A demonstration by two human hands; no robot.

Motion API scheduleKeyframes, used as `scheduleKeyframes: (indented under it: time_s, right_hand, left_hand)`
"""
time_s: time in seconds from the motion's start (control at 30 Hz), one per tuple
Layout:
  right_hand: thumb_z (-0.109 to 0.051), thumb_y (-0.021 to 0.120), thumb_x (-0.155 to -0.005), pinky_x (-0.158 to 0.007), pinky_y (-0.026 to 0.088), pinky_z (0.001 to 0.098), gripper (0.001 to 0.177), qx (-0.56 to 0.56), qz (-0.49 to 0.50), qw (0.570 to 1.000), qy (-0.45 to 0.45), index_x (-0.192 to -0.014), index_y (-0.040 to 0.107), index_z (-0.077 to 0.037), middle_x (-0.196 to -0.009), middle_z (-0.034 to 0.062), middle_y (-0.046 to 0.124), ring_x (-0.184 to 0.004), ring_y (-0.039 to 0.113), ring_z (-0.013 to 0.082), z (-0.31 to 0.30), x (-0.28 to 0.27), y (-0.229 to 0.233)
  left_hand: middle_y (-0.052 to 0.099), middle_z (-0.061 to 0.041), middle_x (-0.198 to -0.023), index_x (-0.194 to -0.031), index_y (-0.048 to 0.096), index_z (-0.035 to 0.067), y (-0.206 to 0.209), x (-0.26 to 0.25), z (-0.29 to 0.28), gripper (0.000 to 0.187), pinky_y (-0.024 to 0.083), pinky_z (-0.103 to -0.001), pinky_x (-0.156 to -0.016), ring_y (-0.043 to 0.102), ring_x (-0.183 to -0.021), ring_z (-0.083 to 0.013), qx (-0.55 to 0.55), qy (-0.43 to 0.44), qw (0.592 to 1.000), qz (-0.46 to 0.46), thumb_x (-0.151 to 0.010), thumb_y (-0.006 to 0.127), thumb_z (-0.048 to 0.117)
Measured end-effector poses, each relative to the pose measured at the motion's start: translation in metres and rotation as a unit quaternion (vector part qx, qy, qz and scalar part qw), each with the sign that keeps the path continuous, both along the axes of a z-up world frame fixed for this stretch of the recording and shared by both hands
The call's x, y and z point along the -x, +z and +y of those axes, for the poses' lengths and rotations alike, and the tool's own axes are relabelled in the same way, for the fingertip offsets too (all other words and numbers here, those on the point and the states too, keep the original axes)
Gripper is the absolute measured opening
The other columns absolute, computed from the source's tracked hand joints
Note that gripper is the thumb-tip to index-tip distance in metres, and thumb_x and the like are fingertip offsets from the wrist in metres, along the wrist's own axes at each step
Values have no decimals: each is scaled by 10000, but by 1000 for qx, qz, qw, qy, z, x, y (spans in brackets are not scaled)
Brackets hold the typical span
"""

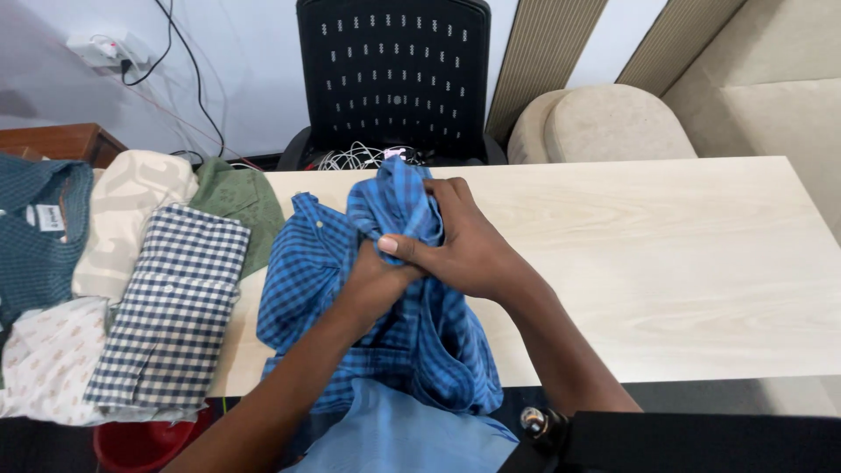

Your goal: The person folds a blue checkered shirt on a white table. They smooth the fabric, button the collar, align the sleeves, and fold the shirt into a compact rectangle.

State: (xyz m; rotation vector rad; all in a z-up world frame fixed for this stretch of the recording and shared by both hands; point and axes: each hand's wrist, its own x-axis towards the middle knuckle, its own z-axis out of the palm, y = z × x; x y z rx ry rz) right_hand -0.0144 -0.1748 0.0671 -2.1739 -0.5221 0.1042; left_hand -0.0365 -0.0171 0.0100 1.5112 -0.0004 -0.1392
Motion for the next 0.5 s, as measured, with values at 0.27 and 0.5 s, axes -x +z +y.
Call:
scheduleKeyframes:
  time_s: [0.27, 0.5]
  right_hand:
    - [-552, 631, -871, -873, 619, 414, 834, -49, 123, 991, 18, -1475, 440, -10, -1377, 190, 543, -1169, 672, 293, -42, 8, -1]
    - [-679, 612, -825, -918, 587, 446, 876, 187, 278, 932, 139, -1426, 522, -49, -1258, 180, 662, -1142, 706, 307, -69, 23, 7]
  left_hand:
    - [698, -55, -1250, -1324, 615, 75, 23, -19, -25, 517, 529, -356, -968, 664, -1145, -182, 116, 193, 972, 74, -900, 710, 356]
    - [632, -73, -1359, -1380, 548, 24, 22, -28, -30, 598, 464, -363, -1077, 597, -1249, -193, 116, 296, 947, -37, -902, 759, 317]
